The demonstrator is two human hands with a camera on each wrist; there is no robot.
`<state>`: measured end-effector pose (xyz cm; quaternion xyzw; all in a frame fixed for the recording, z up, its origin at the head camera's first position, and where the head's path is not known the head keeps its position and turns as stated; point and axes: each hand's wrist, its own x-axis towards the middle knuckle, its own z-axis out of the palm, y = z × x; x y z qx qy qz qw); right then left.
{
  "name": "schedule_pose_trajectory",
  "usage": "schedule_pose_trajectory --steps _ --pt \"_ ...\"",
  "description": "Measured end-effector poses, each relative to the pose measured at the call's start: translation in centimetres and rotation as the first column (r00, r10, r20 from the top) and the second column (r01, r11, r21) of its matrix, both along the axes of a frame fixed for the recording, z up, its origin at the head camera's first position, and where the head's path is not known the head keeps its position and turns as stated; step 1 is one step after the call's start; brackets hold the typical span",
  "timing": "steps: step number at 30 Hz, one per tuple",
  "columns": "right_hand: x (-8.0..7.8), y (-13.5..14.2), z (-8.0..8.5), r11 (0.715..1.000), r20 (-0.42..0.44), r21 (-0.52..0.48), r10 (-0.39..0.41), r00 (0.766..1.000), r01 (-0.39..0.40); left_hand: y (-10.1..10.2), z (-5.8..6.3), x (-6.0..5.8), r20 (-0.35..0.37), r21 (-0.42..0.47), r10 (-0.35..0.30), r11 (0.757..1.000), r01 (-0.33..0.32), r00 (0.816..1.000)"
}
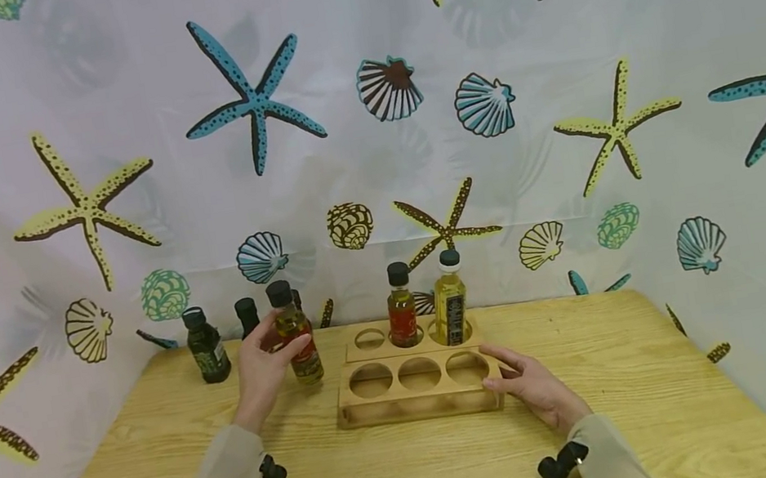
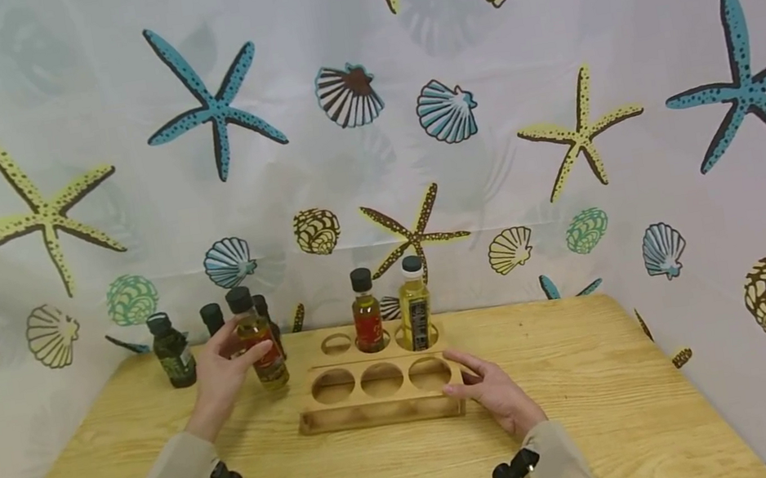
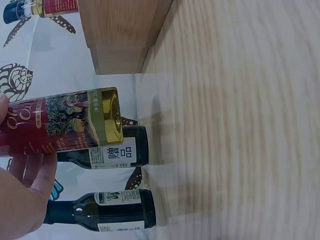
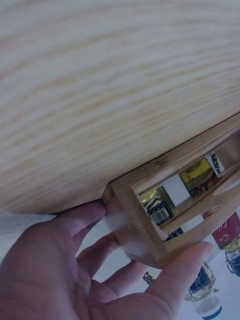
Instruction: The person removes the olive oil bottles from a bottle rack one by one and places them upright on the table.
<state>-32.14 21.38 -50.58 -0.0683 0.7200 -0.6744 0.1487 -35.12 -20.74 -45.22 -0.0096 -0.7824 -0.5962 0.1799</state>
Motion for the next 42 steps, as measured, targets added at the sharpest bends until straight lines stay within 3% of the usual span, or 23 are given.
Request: schedule_pose_trajectory --steps 11,28,42 --pt "0.0 0.0 0.0 1.000 0.004 -0.007 0.006 1.000 -0.006 -1.3 -0.8 -0.1 0.059 -0.013 -0.006 1.000 0.006 0.998" --pt "0.1 -0.2 0.2 1.000 -0.002 -0.015 0.002 1.000 -0.002 -2.6 -1.4 0.0 0.061 -0.075 0.067 0.995 -0.063 0.996" --pt "-0.1 -0.1 0.0 1.000 -0.004 -0.012 0.017 1.000 -0.017 -2.8 -1.6 0.2 0.075 -0.063 0.073 0.996 -0.068 0.995"
